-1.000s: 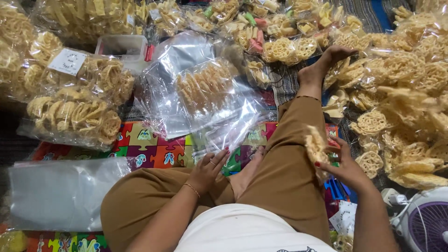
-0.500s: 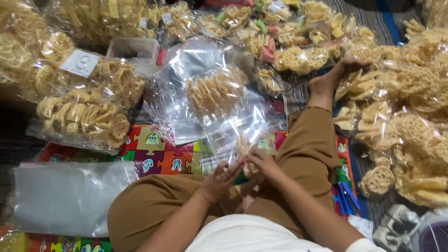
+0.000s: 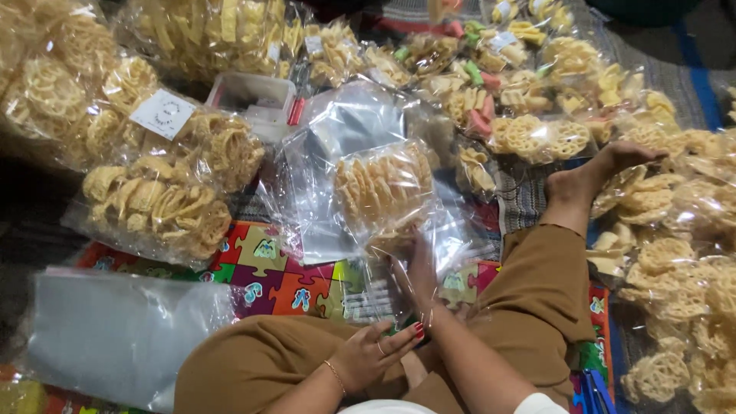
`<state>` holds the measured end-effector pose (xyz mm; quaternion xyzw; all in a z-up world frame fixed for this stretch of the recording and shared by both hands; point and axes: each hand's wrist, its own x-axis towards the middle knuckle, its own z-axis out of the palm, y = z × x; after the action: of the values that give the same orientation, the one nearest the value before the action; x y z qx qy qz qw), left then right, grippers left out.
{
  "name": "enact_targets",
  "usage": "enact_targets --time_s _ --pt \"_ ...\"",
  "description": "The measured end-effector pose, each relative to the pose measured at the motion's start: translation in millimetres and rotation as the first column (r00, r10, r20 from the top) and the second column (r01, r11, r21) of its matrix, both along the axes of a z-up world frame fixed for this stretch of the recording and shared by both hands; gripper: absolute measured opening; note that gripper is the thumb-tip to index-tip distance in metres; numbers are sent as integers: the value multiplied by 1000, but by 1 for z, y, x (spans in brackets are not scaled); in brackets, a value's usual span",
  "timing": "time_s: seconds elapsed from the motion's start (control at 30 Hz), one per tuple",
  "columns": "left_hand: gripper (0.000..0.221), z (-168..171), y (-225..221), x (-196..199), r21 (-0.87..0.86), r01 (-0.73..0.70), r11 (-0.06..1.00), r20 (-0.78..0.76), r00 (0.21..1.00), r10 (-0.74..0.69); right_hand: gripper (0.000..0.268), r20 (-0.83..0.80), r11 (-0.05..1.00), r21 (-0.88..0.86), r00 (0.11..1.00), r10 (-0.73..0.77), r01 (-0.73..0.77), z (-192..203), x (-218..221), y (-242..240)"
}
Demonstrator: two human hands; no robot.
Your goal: Packaging flower-shaped crackers into plastic bags and sealing them with a stapler
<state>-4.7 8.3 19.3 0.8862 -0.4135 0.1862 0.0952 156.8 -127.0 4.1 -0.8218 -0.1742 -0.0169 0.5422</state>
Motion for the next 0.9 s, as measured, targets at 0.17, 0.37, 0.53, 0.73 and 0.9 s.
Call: enact_targets --time_s 0.17,0.37,0.53,0.73,0.9 --pt "47 13 4 -2 93 41 995 -2 999 -41 77 41 907 -245 938 -344 343 -90 43 8" --pt "57 -5 10 -15 132 -255 958 -6 966 258 77 -215 913 -314 917 -335 260 -17 55 42" --pt "61 -5 4 -10 -184 -350 919 60 929 366 103 -436 954 -294 879 -190 60 -2 28 30" --pt "78 -16 6 -12 -169 -389 906 -66 921 383 101 -156 945 -300 971 -181 128 -28 33 16" --pt "68 6 4 -7 -219 -438 872 29 890 455 80 280 946 -187 937 -207 265 -47 47 13"
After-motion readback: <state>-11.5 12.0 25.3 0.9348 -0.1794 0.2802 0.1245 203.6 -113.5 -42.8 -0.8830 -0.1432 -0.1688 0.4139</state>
